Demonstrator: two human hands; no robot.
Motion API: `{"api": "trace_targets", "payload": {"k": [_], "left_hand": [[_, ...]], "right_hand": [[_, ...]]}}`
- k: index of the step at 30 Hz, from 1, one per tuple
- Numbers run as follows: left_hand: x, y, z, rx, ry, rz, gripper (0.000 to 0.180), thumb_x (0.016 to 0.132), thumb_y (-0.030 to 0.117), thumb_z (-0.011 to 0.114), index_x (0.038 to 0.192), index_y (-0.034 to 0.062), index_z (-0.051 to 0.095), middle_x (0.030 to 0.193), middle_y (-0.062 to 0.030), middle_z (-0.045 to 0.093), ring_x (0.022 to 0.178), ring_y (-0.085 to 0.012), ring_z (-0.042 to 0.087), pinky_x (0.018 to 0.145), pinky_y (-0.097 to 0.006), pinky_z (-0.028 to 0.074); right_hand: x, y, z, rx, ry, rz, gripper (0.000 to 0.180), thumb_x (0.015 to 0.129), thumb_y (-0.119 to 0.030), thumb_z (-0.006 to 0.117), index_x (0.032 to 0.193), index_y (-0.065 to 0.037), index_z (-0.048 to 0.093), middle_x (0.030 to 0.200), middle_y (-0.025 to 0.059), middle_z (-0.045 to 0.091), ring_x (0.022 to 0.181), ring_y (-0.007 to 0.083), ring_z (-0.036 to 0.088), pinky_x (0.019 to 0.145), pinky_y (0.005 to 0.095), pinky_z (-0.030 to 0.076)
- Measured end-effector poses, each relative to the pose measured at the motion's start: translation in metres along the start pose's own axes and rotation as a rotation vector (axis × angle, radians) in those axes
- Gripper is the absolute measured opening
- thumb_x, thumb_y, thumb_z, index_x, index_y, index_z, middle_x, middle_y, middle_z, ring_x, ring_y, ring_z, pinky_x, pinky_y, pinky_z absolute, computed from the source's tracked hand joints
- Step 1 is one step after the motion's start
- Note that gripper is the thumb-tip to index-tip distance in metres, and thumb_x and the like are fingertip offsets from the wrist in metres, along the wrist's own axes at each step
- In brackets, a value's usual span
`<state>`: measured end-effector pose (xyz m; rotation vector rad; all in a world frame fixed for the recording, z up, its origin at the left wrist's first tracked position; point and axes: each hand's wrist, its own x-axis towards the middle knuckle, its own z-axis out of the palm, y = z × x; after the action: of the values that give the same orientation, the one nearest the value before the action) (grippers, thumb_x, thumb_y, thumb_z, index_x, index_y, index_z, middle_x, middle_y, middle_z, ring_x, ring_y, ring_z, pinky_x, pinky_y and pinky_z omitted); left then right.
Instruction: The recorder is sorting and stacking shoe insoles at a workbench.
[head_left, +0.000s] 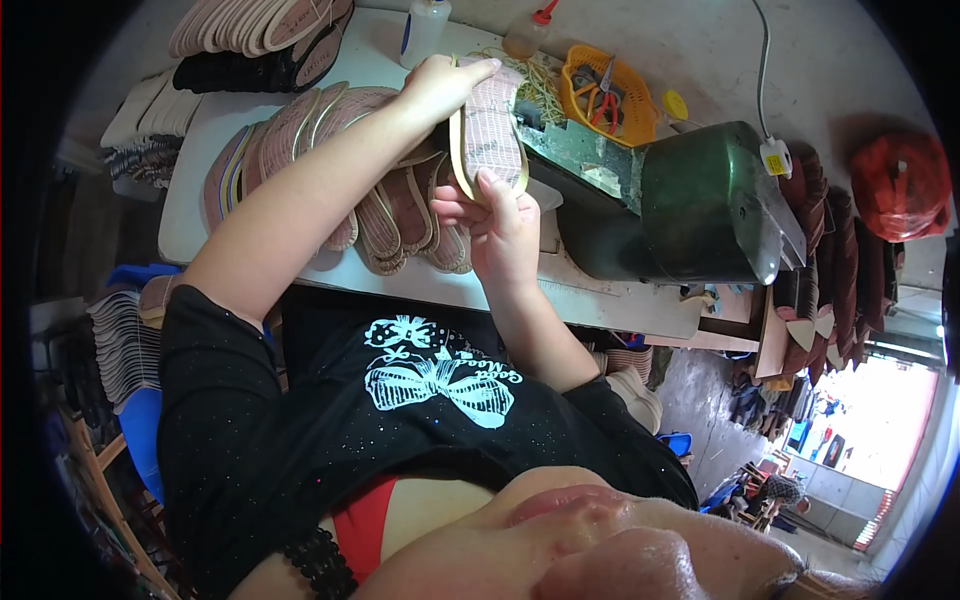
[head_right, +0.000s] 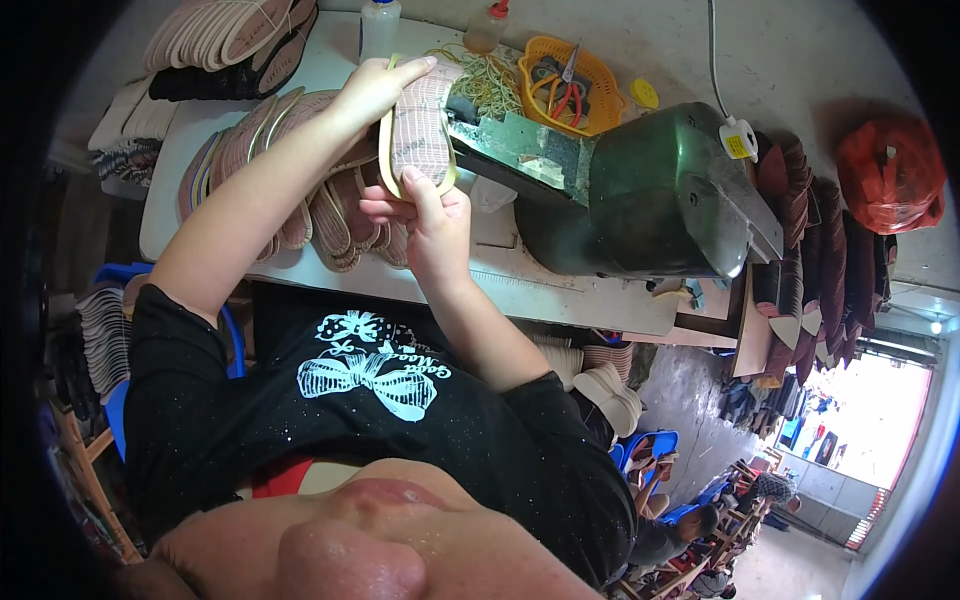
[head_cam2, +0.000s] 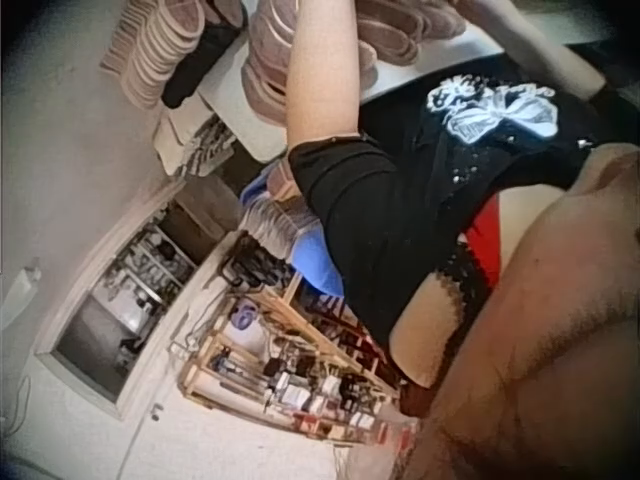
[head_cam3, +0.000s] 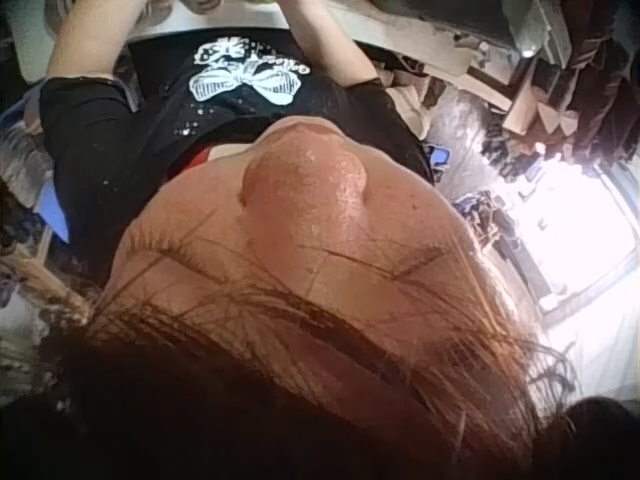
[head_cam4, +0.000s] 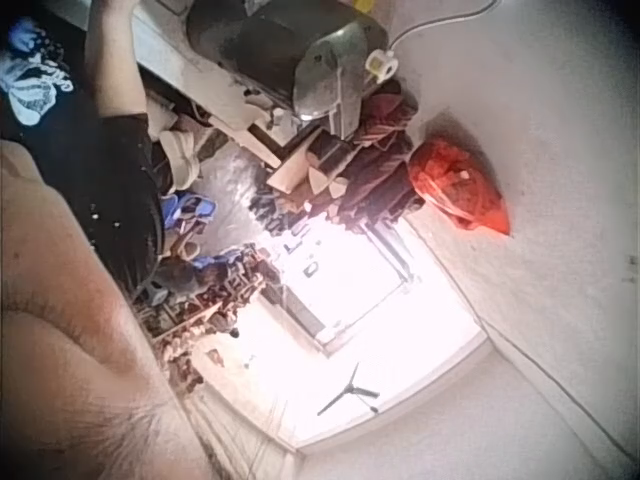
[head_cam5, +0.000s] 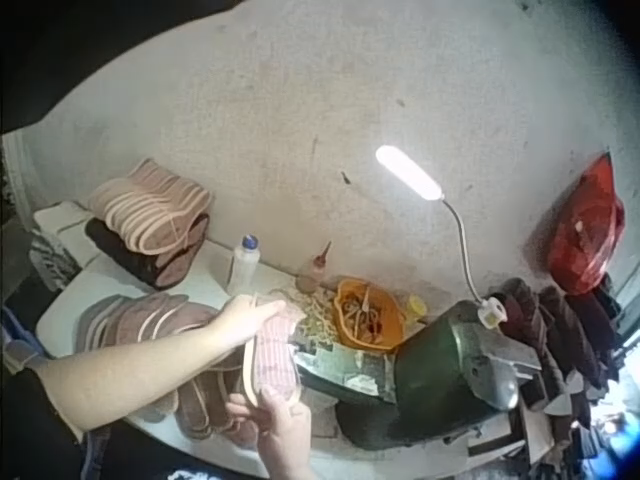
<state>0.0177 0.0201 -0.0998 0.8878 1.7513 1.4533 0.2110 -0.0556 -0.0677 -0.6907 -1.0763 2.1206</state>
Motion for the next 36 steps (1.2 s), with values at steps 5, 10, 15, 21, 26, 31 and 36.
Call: {"api": "trace_targets", "payload": {"k": [5, 10, 15, 21, 26, 31, 36], "left_hand": [[0.035, 0.011, -0.013, 0.431, -0.074, 0.030, 0.070, 0.078, 0.055, 0.062, 0.098, -0.0129, 0.062, 0.092, -0.0202, 0.066, 0.083, -0.0237, 0.066, 0.078, -0.031, 0.050], [0.040, 0.051, -0.029, 0.637, -0.177, 0.688, 0.045, 0.086, 0.034, 0.061, 0.119, 0.0039, 0.055, 0.138, -0.0177, 0.038, 0.131, -0.0323, 0.030, 0.108, -0.043, 0.025], [0.041, 0.109, -0.028, 0.887, -1.125, 0.490, 0.038, 0.084, 0.039, 0.063, 0.109, 0.0102, 0.063, 0.133, -0.0140, 0.044, 0.127, -0.0282, 0.035, 0.105, -0.040, 0.028], [0.041, 0.127, -0.024, 0.978, -1.210, 0.128, 0.035, 0.085, 0.041, 0.064, 0.088, 0.0062, 0.061, 0.083, -0.0033, 0.056, 0.079, -0.0124, 0.050, 0.069, -0.029, 0.043], [0.022, 0.134, -0.031, 1.055, -1.103, 0.017, 0.037, 0.089, 0.042, 0.058, 0.083, 0.0051, 0.058, 0.068, 0.0015, 0.052, 0.063, -0.0096, 0.046, 0.057, -0.026, 0.041], [0.004, 0.136, -0.045, 1.095, -1.010, 0.062, 0.041, 0.091, 0.044, 0.053, 0.095, 0.0034, 0.062, 0.082, -0.0086, 0.062, 0.078, -0.0165, 0.055, 0.071, -0.032, 0.044], [-0.002, 0.132, -0.045, 1.194, -0.986, 0.017, 0.046, 0.089, 0.047, 0.055, 0.094, 0.0021, 0.063, 0.082, -0.0096, 0.062, 0.075, -0.0174, 0.055, 0.069, -0.031, 0.044]], "right_hand": [[0.020, -0.001, 0.010, 0.061, 0.092, -0.056, 0.030, 0.091, -0.024, 0.051, 0.096, 0.003, 0.061, 0.084, 0.0173, 0.068, 0.070, 0.0233, 0.068, 0.065, 0.0320, 0.053], [0.033, -0.007, 0.019, 0.052, 0.078, -0.046, 0.034, 0.092, -0.026, 0.048, 0.100, 0.005, 0.059, 0.087, 0.0183, 0.067, 0.072, 0.0218, 0.068, 0.066, 0.0298, 0.053], [0.041, -0.013, 0.015, 0.097, 0.085, -0.032, 0.037, 0.093, -0.027, 0.047, 0.105, 0.006, 0.057, 0.089, 0.0191, 0.067, 0.074, 0.0221, 0.068, 0.066, 0.0286, 0.053], [0.042, -0.014, 0.014, 0.049, 0.062, -0.029, 0.043, 0.095, -0.034, 0.048, 0.108, 0.006, 0.057, 0.089, 0.0183, 0.067, 0.075, 0.0215, 0.068, 0.066, 0.0276, 0.054], [0.044, -0.013, 0.012, 0.073, 0.116, -0.023, 0.047, 0.095, -0.038, 0.049, 0.095, 0.008, 0.060, 0.083, 0.0172, 0.067, 0.071, 0.0199, 0.068, 0.061, 0.0246, 0.054], [0.042, -0.018, 0.012, 0.039, 0.060, 0.018, 0.045, 0.094, -0.037, 0.048, 0.105, 0.006, 0.058, 0.090, 0.0186, 0.067, 0.077, 0.0217, 0.068, 0.067, 0.0265, 0.054], [0.039, -0.021, 0.004, 0.047, 0.062, 0.005, 0.038, 0.094, -0.030, 0.051, 0.107, 0.006, 0.057, 0.092, 0.0172, 0.066, 0.078, 0.0207, 0.068, 0.065, 0.0247, 0.054]]}}
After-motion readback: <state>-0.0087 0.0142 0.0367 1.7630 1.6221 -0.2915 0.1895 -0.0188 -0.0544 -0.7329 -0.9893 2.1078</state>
